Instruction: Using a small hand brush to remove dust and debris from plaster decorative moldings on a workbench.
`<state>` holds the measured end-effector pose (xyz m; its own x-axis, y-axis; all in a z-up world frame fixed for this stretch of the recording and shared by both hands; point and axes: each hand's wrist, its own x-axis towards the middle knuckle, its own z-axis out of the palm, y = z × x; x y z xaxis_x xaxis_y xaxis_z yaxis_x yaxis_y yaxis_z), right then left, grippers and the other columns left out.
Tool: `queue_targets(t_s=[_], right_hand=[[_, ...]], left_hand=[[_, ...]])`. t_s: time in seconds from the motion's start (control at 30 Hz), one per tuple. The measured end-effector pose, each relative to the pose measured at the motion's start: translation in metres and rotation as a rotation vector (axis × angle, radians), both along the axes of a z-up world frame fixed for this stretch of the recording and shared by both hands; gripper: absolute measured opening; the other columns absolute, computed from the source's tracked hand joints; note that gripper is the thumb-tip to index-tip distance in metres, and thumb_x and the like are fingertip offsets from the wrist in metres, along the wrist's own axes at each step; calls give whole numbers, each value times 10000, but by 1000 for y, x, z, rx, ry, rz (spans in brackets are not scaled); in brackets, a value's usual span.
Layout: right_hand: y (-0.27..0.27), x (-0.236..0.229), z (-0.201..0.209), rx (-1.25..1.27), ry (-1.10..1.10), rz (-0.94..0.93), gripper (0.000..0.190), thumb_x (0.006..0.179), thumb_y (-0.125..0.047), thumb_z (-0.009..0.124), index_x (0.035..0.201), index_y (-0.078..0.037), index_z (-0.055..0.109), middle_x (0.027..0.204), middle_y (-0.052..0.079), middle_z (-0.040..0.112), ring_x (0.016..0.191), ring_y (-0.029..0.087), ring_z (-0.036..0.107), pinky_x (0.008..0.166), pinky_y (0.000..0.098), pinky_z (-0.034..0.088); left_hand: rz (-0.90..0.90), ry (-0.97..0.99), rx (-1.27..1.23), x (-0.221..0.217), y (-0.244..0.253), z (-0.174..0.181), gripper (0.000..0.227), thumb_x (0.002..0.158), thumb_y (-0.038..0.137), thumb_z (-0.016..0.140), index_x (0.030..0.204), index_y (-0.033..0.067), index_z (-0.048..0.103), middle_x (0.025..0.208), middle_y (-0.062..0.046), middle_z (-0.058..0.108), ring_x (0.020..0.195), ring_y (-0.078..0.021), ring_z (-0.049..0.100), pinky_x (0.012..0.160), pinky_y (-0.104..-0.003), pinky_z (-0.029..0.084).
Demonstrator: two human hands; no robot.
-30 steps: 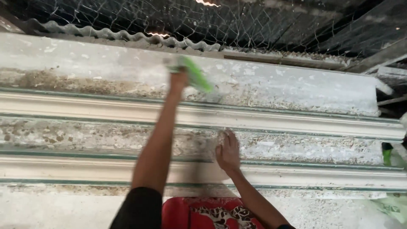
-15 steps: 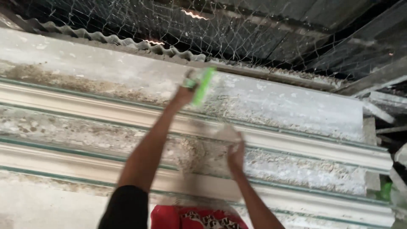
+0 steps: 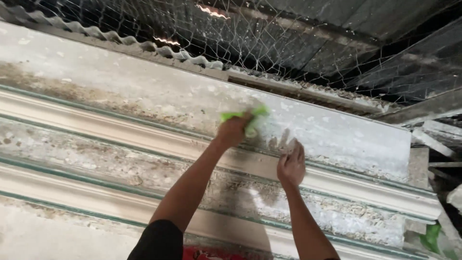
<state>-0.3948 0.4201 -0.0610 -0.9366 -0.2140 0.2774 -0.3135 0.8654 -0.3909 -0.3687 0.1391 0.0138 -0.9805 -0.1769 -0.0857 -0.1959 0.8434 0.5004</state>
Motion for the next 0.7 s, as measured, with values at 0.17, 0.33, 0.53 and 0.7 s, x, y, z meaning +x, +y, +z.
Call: queue_targets(t_s=[0.17,0.33,0.53,0.7], right_hand=[[-7,9,18,-6,-62,7,570,1018,-311,404,1547,-102,447,1467,193,530,1350,389,537,1065,529,469],[-21,13,55,-15,76,38,495,874,-70,546,1359,31,553,1335,227,660,1133,400,680,844,473,608],[-8,8,22,18,-22,-13,535,978,-312,447,1460,-93,526,1394,178,597,1266,378,610,1039,508,505],[-6,12,25,70,-47,-6,556,1037,-346,384,1533,-105,451,1457,170,556,1282,370,597,1022,511,508]], left_hand=[[34,20,196,-23,-64,30,672,836,235,612,1502,289,542,1342,-113,678,1233,-396,633,1027,-549,495],[343,413,-28,-17,-129,66,475,1143,226,293,1600,347,243,1398,-160,662,474,-73,456,301,-233,329],[218,663,-779,-45,28,3,309,815,46,587,1075,4,749,746,-161,652,617,-317,683,469,-480,533],[259,32,633,-36,48,91,738,1021,399,431,1652,172,123,1063,-350,720,1059,-547,689,956,-648,521]])
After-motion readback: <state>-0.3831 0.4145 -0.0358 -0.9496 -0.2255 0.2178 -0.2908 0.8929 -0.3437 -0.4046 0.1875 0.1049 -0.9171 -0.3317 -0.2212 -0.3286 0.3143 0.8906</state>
